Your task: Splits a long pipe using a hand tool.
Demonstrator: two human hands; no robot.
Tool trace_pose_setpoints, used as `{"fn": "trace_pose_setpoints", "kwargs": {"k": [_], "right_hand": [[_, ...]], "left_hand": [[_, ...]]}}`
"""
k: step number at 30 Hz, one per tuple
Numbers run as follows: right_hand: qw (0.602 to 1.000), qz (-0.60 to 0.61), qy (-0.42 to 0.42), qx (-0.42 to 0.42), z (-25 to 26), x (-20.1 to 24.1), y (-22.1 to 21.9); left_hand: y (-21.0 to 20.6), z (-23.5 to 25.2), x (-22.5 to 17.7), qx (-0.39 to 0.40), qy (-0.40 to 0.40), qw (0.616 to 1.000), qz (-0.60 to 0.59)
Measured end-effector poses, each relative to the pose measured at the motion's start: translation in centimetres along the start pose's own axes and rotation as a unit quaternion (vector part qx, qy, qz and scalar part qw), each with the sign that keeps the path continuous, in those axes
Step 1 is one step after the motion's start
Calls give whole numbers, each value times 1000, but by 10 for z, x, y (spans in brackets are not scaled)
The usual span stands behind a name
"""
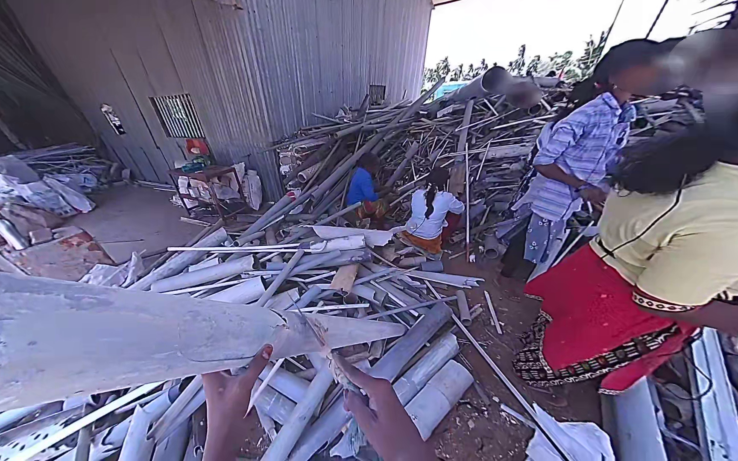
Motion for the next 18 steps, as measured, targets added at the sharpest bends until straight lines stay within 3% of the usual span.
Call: {"fn": "trace_pose_setpoints", "kwargs": {"k": [1,4,6,8,11,13,15,18], "right_hand": [[1000,-19,-19,11,4,-13,2],[972,-109,-200,64,19,-104,17],[960,-98,-254,63,22,-133,24],[968,-53,-227,91,26,-100,22],[985,-13,-85,147,24,-8,1],[984,-16,-44,172,24,19,-7],[980,-53,-66,183,31,-3,-8],[950,-181,-183,179,39,-95,0]], "left_hand": [[3,1,2,1,-2,1000,2],[13,-2,9,-3,3,1000,-6],[20,-6,11,-9,3,1000,-17],[22,-10,12,-14,0,1000,-27],[23,-14,12,-16,20,1000,-8],[28,-15,13,-19,29,999,6],[36,-17,15,-20,28,999,8],[53,-26,21,-36,40,999,1]]}}
Point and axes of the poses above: each hand's wrist, its own z-axis towards the middle knuckle, its own y-axis out of the back of the hand, x = y × z, the point moved 8 cm from there along z, towards the middle knuckle, and after that the axes turned 6 degrees about -x, right-handed, at the moved point
